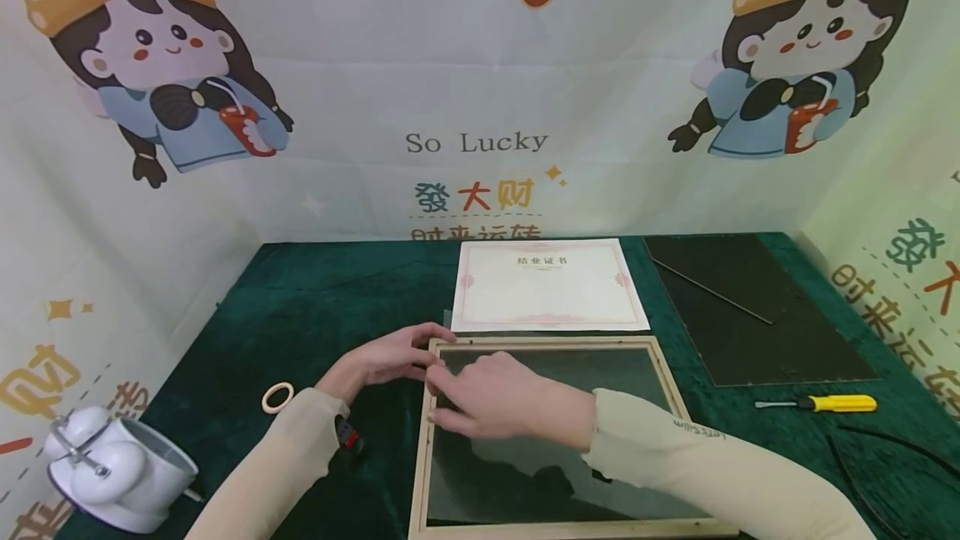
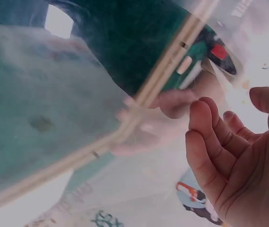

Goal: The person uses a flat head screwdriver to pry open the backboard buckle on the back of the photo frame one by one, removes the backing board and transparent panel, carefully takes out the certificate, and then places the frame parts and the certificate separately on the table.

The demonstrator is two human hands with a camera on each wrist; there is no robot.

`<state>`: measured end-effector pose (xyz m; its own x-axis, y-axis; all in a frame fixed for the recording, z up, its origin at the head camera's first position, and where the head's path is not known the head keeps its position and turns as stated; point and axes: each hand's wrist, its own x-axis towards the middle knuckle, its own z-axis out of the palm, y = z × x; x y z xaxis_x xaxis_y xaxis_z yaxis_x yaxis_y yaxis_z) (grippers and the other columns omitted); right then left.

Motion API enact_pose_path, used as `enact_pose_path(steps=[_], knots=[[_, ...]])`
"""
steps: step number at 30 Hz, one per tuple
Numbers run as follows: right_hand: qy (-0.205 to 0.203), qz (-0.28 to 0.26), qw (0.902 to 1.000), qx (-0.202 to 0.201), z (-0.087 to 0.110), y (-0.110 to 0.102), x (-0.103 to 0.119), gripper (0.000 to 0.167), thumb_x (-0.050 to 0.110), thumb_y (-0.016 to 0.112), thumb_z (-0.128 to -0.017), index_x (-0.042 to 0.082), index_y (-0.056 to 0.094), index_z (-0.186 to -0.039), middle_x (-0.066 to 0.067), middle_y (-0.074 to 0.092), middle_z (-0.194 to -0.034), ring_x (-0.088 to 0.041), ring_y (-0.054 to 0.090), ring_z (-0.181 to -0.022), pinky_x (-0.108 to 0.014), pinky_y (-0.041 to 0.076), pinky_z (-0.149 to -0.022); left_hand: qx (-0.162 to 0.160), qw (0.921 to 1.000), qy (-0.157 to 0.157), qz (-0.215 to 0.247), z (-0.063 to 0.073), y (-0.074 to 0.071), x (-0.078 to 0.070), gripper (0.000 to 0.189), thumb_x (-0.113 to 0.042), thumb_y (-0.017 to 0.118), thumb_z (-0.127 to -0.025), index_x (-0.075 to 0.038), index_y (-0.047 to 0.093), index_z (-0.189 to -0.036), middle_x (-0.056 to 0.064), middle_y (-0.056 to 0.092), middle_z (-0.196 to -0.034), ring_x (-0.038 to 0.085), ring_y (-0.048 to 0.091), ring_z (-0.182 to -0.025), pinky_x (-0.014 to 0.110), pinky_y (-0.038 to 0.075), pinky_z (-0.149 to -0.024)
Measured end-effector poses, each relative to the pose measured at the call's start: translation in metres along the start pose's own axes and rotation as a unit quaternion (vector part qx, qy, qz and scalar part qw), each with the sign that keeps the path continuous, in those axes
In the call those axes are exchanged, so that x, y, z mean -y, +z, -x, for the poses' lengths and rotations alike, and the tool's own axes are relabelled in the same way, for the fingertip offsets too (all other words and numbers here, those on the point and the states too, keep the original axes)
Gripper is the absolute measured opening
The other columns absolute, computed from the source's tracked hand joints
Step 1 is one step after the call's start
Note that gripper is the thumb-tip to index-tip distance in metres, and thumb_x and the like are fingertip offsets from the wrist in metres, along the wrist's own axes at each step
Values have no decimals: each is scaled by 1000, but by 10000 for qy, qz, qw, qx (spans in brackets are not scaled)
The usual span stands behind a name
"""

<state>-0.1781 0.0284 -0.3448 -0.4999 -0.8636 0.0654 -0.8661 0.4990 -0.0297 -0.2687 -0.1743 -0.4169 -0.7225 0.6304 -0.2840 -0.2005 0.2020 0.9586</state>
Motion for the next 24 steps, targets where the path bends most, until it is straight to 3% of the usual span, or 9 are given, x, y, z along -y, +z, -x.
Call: enact_pose_path(steps=[5, 9, 17, 24], knots=[[149, -243, 9996, -87, 12, -26, -1, 38, 47, 43, -89, 14, 47, -110, 9, 35, -47, -8, 32, -37, -22, 21, -37, 80, 10000, 5, -4, 0, 1, -1, 45, -8, 56, -84, 1, 34, -123, 19, 46, -110, 29, 56, -90, 42, 43, -82], [366, -591, 9974, -214, 24, -52, -2, 36, 48, 45, -87, 17, 46, -105, 9, 34, -47, -8, 30, -37, -23, 21, -38, 77, 10000, 7, -21, -1, 1, -1, 42, -7, 56, -85, 1, 37, -121, 19, 44, -112, 29, 54, -94, 42, 44, -81], [801, -1272, 9880, -343, 57, -105, -12, 27, 40, 53, -84, 21, 44, -100, 15, 46, -53, -3, 43, -45, -23, 38, -46, -207, 9985, -201, -463, -3, 0, 0, 38, -7, 56, -85, -2, 41, -120, 16, 38, -117, 26, 51, -96, 39, 43, -83], [1320, -1569, 9785, -210, 91, -146, -30, 30, 30, 60, -81, 18, 43, -102, 13, 53, -60, -6, 49, -53, -27, 43, -53, -358, 9958, -198, -818, -3, -1, -1, 37, -1, 53, -85, -4, 43, -121, 14, 42, -116, 25, 51, -98, 38, 42, -85]])
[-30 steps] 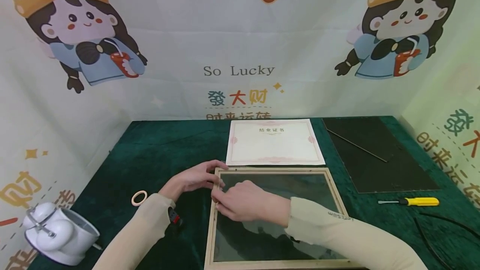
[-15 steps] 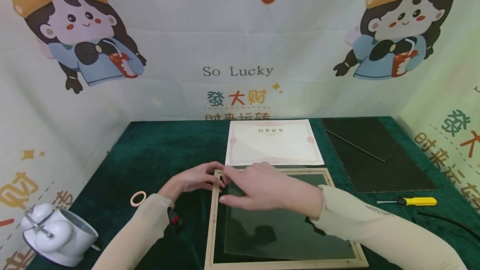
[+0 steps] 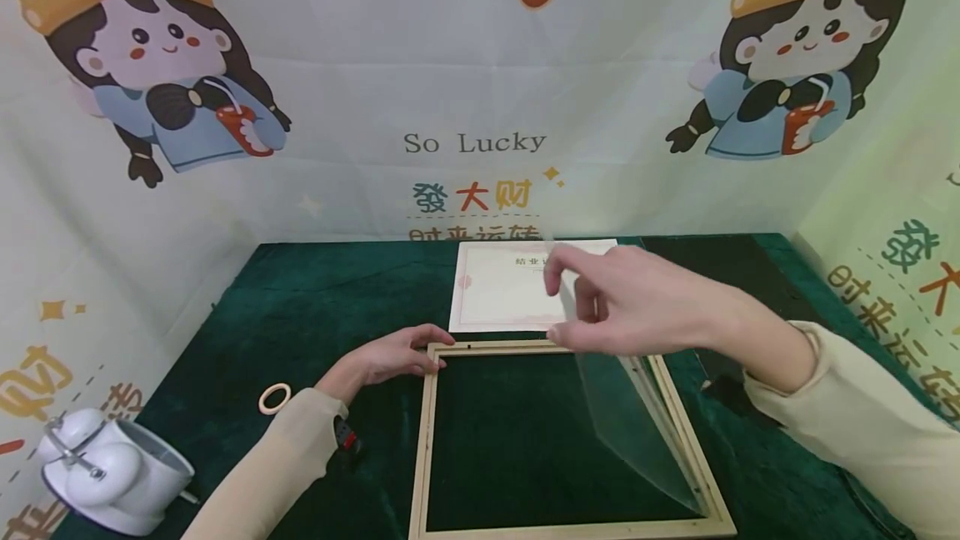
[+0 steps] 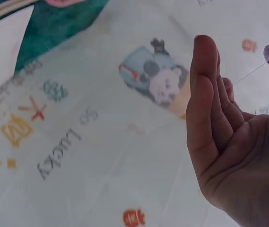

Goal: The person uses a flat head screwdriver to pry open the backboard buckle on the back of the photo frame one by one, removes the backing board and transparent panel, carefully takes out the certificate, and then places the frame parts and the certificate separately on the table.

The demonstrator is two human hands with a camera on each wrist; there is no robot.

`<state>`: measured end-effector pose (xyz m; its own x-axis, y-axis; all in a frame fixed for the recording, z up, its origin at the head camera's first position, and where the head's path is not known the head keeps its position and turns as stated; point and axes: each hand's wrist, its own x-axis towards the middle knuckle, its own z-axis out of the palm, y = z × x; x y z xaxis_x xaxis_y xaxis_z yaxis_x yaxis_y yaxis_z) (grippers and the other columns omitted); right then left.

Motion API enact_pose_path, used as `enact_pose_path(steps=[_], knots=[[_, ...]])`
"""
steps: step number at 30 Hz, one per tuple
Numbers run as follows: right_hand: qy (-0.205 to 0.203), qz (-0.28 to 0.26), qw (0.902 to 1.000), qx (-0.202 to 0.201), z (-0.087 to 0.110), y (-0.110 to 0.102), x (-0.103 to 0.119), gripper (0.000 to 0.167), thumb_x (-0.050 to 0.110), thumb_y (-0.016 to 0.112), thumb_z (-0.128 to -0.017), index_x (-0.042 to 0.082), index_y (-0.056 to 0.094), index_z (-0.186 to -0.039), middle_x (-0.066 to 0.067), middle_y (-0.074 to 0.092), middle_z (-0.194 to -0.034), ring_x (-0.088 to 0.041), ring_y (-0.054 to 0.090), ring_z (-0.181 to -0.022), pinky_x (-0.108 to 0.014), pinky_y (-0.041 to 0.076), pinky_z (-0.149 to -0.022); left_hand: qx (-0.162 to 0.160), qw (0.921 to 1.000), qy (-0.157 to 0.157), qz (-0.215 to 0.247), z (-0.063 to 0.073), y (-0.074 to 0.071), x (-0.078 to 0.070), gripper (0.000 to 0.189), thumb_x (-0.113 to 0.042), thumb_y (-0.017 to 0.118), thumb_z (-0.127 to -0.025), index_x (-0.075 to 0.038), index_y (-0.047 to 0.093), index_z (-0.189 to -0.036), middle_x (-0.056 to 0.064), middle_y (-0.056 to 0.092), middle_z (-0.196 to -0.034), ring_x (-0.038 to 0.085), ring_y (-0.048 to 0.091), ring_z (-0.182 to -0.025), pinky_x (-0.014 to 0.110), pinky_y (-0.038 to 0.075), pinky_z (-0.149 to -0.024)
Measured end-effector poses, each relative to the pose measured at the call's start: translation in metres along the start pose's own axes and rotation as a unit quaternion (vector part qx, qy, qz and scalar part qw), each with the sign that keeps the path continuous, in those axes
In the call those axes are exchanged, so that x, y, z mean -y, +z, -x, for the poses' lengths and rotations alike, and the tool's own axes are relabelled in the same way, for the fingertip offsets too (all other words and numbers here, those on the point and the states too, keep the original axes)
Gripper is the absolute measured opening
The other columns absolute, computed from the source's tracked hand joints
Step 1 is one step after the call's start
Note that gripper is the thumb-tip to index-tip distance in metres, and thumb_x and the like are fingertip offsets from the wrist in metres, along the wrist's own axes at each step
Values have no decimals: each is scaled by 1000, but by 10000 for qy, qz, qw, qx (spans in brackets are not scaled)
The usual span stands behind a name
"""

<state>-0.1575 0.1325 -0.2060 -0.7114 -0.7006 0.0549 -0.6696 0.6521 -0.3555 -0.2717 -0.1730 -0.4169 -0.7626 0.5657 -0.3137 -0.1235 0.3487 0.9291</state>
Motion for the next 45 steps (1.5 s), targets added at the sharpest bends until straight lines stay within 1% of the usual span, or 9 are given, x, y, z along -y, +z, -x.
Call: enact_pose_path(steps=[11, 17, 24, 31, 35, 37, 39, 42, 45], knots=[[1176, -839, 9891, -293, 59, -52, -42, 36, 6, 52, -82, 10, 39, -115, 1, 60, -72, -15, 57, -58, -32, 46, -57, -197, 9972, 157, -707, -1, 3, -1, 38, -1, 54, -84, -3, 44, -121, 13, 47, -112, 25, 47, -96, 40, 41, -86], [1858, -335, 9792, -741, 86, -62, -70, 35, 1, 46, -84, 5, 37, -118, -5, 60, -78, -17, 55, -55, -31, 46, -53, -437, 9901, 267, -1306, -2, 6, -2, 37, -1, 55, -83, -5, 48, -119, 9, 52, -108, 24, 47, -94, 47, 36, -89], [2572, 32, 9546, -1502, 108, -71, -91, 29, 1, 35, -88, -2, 37, -116, -10, 62, -76, -20, 55, -52, -28, 45, -50, -806, 9746, 505, -2030, -3, 14, -9, 37, 1, 56, -81, -5, 52, -118, 8, 53, -106, 24, 46, -93, 46, 37, -86], [1950, -1059, 9351, -2764, 130, -74, -132, 35, -2, 31, -89, 21, 45, -111, 8, 64, -70, -21, 57, -48, -22, 44, -45, -1190, 9566, 539, -2606, -5, 19, -9, 38, 2, 59, -80, -6, 55, -116, 7, 50, -108, 23, 44, -94, 42, 37, -87], [1795, -1371, 9319, -2839, 140, -74, -156, 33, 5, 32, -92, 27, 41, -115, 16, 63, -80, -20, 60, -54, -19, 47, -49, -1205, 9475, 703, -2879, -4, 20, -9, 40, 2, 58, -80, -2, 52, -119, 9, 50, -110, 22, 45, -94, 40, 39, -86], [1697, -1850, 9289, -2723, 144, -74, -168, 33, 6, 32, -93, 27, 37, -118, 15, 63, -84, -18, 61, -58, -20, 47, -51, -1191, 9448, 768, -2956, -3, 20, -8, 40, 2, 58, -81, -1, 51, -120, 10, 49, -111, 22, 46, -95, 39, 40, -85], [1575, -2661, 9131, -2658, 146, -72, -179, 34, 5, 33, -94, 27, 37, -119, 12, 64, -87, -17, 62, -61, -20, 48, -53, -1149, 9427, 849, -3016, 0, 20, -8, 41, 2, 58, -81, 0, 50, -120, 12, 47, -114, 24, 46, -96, 39, 41, -84], [1162, -4006, 8719, -2567, 148, -64, -190, 36, 1, 33, -94, 24, 41, -121, 5, 65, -92, -17, 63, -67, -21, 49, -54, -1021, 9432, 933, -3021, 5, 21, -7, 43, 1, 58, -81, 2, 47, -122, 15, 43, -119, 26, 46, -100, 39, 42, -84], [616, -4705, 8348, -2793, 146, -47, -195, 38, 0, 28, -95, 21, 44, -122, 1, 65, -96, -17, 63, -71, -20, 49, -59, -927, 9421, 988, -3067, 11, 23, -7, 49, -2, 61, -80, 5, 42, -125, 19, 37, -124, 28, 44, -105, 40, 43, -83]])
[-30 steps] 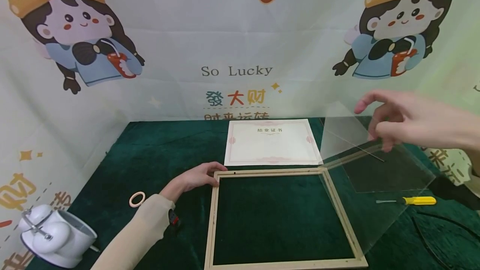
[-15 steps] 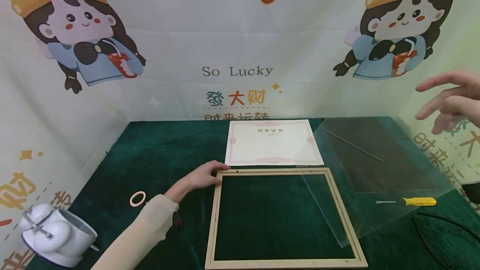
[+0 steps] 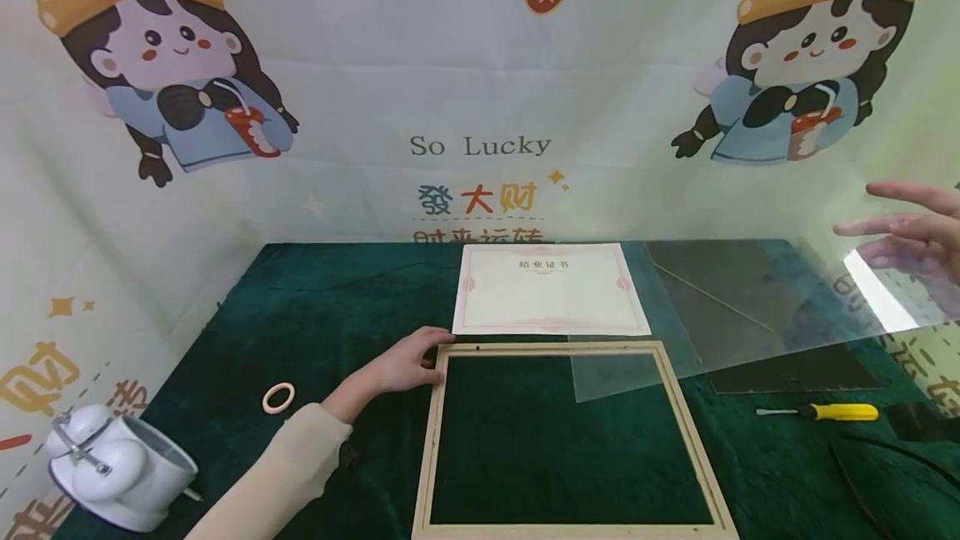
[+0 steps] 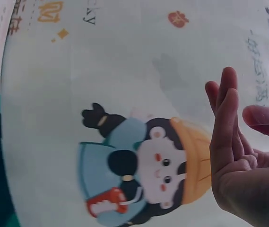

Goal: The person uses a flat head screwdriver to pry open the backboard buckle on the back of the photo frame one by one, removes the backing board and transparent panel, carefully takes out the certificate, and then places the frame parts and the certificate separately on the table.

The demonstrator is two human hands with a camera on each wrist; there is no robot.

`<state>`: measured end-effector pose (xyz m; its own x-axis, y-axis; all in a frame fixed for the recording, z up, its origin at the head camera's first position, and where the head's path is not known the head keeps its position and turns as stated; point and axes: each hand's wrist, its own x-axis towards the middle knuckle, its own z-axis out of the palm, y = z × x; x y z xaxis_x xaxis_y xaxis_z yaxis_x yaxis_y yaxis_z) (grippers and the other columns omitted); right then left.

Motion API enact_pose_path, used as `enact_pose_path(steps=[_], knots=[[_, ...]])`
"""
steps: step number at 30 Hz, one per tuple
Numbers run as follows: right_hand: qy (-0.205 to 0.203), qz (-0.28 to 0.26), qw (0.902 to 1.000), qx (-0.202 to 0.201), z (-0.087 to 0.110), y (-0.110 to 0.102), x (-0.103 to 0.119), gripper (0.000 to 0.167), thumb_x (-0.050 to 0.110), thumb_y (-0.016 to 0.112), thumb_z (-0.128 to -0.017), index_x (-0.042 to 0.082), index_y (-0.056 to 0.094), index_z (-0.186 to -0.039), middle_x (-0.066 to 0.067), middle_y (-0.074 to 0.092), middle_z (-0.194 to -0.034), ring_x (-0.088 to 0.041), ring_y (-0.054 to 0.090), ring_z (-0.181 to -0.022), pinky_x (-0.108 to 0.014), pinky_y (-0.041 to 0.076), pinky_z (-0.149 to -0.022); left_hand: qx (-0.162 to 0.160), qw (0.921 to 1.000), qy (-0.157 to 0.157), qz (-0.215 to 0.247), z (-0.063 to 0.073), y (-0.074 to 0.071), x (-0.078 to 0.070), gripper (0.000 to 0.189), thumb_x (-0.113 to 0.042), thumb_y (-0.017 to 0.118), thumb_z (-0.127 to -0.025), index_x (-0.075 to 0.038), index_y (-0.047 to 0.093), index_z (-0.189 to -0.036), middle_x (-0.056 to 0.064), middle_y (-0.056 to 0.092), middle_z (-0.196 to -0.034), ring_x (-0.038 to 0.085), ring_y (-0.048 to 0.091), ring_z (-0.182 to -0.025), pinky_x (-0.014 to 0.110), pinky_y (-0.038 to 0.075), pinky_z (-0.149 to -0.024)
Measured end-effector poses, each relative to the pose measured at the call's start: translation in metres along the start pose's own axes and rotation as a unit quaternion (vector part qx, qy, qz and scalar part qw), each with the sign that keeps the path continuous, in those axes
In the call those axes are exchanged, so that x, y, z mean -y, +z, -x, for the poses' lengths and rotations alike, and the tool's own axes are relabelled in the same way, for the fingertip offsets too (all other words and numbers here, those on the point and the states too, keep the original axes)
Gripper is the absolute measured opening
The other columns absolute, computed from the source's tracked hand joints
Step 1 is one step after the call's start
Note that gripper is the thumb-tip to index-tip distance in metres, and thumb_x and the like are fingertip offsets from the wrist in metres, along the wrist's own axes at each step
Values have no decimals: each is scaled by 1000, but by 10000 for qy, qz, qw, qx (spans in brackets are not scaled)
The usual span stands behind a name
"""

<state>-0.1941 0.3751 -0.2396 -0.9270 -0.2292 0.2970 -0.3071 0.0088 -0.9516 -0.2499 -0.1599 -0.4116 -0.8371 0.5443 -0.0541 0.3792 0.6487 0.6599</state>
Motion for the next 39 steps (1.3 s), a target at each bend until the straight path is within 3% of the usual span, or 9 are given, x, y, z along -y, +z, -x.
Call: enact_pose_path(steps=[3, 5, 7, 11, 18, 26, 33, 39], knots=[[-456, -1138, 9921, -276, 7, 10, -21, 38, -2, 24, -95, 13, 45, -123, -6, 64, -99, -20, 64, -71, -21, 48, -63, 37, 9999, -25, -142, 9, 0, -2, 56, -7, 65, -79, 6, 38, -127, 19, 36, -126, 29, 44, -107, 41, 43, -83], [-536, -2061, 9764, -371, 9, 16, -34, 39, -3, 22, -95, 9, 45, -123, -12, 62, -102, -24, 63, -75, -24, 49, -66, 87, 9994, -34, -331, 17, 0, -5, 61, -11, 67, -78, 6, 37, -128, 19, 37, -126, 28, 44, -106, 41, 43, -82], [-398, -2716, 9597, -609, 11, 22, -44, 38, -4, 25, -94, 9, 44, -123, -13, 61, -105, -27, 62, -78, -26, 49, -69, 193, 9982, -25, -573, 28, 0, -8, 64, -17, 68, -78, 6, 36, -129, 19, 38, -126, 28, 43, -107, 42, 41, -85], [-153, -3628, 9295, -642, 11, 35, -65, 38, -7, 29, -93, 9, 42, -124, -10, 54, -113, -28, 58, -92, -28, 47, -75, 566, 9944, -33, -890, 51, 2, -17, 72, -30, 69, -76, 6, 35, -130, 19, 37, -128, 29, 41, -110, 45, 35, -90], [492, -4852, 8727, -253, 8, 63, -95, 39, -5, 25, -93, 12, 42, -123, -15, 52, -115, -27, 51, -103, -27, 44, -81, 1141, 9904, -180, -762, 86, 14, -34, 83, -42, 70, -71, 2, 34, -132, 14, 34, -131, 25, 41, -109, 46, 36, -89], [745, -4851, 8704, -397, -12, 112, -118, 39, -1, 31, -94, 15, 26, -130, -15, 54, -113, -27, 52, -102, -26, 42, -85, 1327, 9873, -609, -620, 113, 26, -46, 85, -39, 75, -66, -4, 36, -132, 12, 36, -131, 24, 42, -107, 48, 38, -87], [1085, -4728, 8736, -396, -40, 160, -134, 61, 1, 35, -94, 19, 0, -141, -14, 58, -107, -25, 56, -98, -22, 45, -76, 1227, 9874, -876, -478, 119, 31, -48, 87, -38, 77, -64, -8, 35, -134, 10, 35, -133, 27, 41, -109, 51, 35, -88], [1506, -4365, 8845, -665, -62, 203, -139, 55, 6, 38, -95, 18, 11, -141, -11, 53, -113, -24, 53, -103, -22, 43, -82, 1256, 9861, -941, -542, 120, 31, -48, 87, -41, 76, -63, -10, 35, -134, 9, 35, -133, 25, 41, -108, 50, 35, -89]])
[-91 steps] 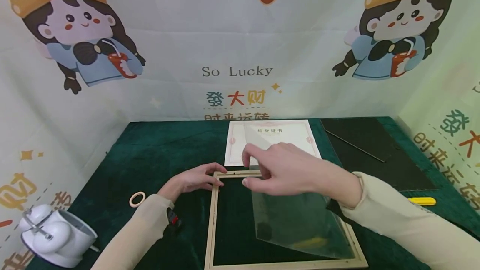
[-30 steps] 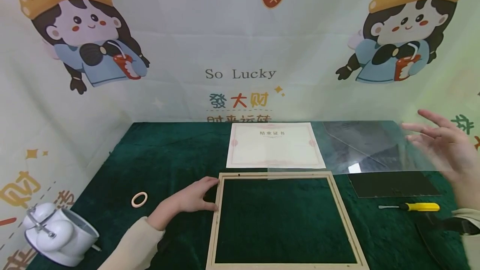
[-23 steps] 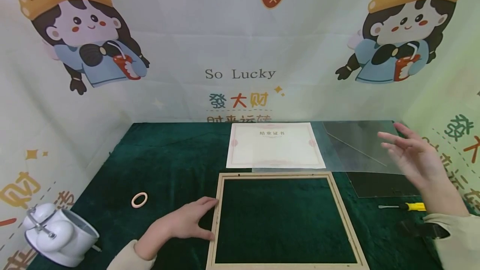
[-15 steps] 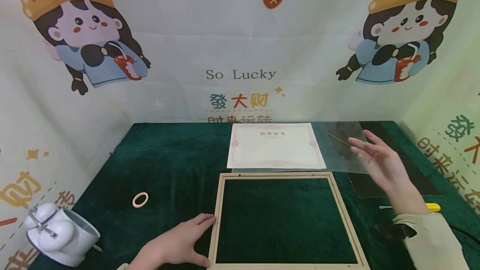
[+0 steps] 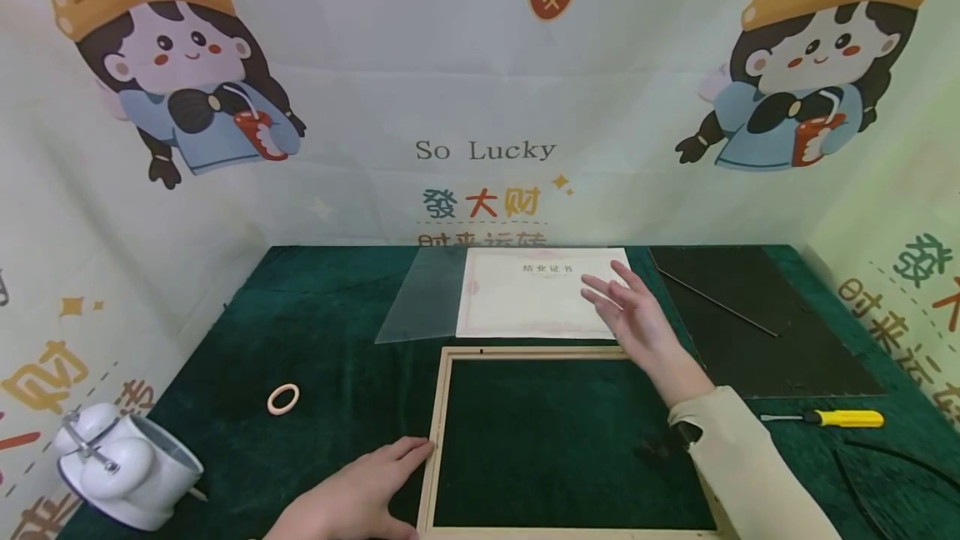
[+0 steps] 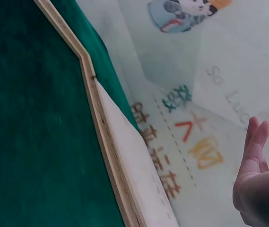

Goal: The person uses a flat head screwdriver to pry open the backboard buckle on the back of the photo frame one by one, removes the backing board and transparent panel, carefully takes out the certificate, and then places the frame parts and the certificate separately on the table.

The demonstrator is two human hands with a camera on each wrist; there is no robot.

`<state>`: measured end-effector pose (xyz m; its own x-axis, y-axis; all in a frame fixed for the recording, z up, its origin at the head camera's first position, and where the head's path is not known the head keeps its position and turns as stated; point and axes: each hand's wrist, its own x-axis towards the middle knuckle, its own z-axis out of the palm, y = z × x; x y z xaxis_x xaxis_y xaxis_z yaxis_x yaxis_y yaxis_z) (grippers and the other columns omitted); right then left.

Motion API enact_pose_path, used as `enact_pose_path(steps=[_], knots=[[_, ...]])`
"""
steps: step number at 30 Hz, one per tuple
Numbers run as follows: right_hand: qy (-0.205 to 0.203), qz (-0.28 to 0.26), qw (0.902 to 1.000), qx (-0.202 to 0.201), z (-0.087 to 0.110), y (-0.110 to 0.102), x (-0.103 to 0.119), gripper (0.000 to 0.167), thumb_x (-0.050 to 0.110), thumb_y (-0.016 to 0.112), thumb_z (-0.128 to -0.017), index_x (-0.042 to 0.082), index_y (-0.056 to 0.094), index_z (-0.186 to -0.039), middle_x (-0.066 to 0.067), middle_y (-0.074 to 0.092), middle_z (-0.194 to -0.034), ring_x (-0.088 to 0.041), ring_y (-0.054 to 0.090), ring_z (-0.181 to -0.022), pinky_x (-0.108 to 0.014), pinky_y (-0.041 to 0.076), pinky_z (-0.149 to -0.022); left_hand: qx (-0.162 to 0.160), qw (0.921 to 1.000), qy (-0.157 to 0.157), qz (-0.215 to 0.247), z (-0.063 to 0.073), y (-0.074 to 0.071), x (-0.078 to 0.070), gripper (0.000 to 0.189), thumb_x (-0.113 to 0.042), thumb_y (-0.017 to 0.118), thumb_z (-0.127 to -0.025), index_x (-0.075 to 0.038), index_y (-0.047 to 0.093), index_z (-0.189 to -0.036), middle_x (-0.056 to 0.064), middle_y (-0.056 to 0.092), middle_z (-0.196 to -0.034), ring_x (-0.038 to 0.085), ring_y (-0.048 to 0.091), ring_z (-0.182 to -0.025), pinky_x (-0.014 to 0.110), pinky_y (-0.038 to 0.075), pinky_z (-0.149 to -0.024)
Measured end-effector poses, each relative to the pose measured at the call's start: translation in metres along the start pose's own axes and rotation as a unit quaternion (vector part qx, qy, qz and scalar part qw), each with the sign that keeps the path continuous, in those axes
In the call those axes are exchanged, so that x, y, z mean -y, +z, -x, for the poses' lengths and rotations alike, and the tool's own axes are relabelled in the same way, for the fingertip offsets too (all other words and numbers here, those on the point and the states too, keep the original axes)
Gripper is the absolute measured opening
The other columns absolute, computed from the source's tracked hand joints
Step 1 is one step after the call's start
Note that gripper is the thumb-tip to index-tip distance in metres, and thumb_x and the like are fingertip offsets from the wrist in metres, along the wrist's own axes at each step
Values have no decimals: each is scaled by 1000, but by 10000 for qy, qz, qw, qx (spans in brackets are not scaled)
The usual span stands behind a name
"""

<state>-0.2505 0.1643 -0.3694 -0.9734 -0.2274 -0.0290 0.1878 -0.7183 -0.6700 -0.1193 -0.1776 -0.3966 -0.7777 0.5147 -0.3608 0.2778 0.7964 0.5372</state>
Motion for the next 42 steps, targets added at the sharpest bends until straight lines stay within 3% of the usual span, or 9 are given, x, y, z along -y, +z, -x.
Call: enact_pose_path(steps=[7, 19, 23, 28, 34, 38, 42], knots=[[122, 438, 9986, -255, -28, 33, -36, 49, 10, 35, -96, 19, 16, -140, -18, 33, -135, -26, 45, -113, -23, 40, -85, 24, 9998, 77, -178, -1, -2, 0, 85, -42, 75, -64, -9, 37, -132, 9, 39, -130, 24, 43, -108, 48, 37, -87], [51, 565, 9972, -482, -62, 71, -98, 45, 6, 39, -95, 16, 25, -136, -20, 46, -124, -27, 53, -103, -25, 44, -79, 62, 9997, 81, -204, -1, -2, -1, 86, -46, 74, -62, -9, 39, -131, 8, 41, -127, 23, 44, -106, 48, 38, -86], [108, 865, 9949, -500, -68, 78, -112, 46, 9, 41, -94, 16, 25, -136, -20, 48, -122, -27, 55, -101, -26, 45, -80, 104, 9998, -25, -141, -1, -2, -1, 86, -46, 74, -62, -10, 39, -132, 7, 41, -128, 21, 44, -106, 46, 38, -87], [323, 1288, 9902, -428, -71, 80, -122, 49, 12, 42, -94, 18, 21, -138, -19, 45, -125, -26, 53, -104, -30, 43, -83, 98, 9998, -58, -160, 0, -2, -1, 86, -48, 73, -62, -11, 39, -132, 7, 41, -128, 22, 44, -106, 46, 38, -87], [420, 1526, 9874, 56, -69, 77, -124, 56, 8, 44, -93, 11, 13, -140, -17, 35, -134, -27, 47, -111, -32, 41, -87, 112, 9998, -111, -124, 0, -2, -2, 87, -49, 73, -61, -12, 38, -132, 7, 41, -129, 23, 44, -106, 47, 37, -87], [351, 1918, 9801, 387, -65, 75, -125, 57, 1, 46, -89, 9, 18, -138, -13, 33, -136, -24, 46, -112, -29, 40, -87, 128, 9997, -79, -185, 0, -3, -2, 87, -49, 73, -61, -11, 38, -132, 7, 41, -128, 22, 44, -106, 46, 38, -87], [417, 2828, 9556, 711, -60, 72, -125, 63, 2, 50, -88, 12, 16, -139, -13, 30, -138, -23, 49, -109, -30, 43, -83, 169, 9997, -146, -110, 0, -3, -2, 87, -50, 72, -61, -12, 38, -132, 7, 41, -129, 23, 44, -106, 47, 37, -88]])
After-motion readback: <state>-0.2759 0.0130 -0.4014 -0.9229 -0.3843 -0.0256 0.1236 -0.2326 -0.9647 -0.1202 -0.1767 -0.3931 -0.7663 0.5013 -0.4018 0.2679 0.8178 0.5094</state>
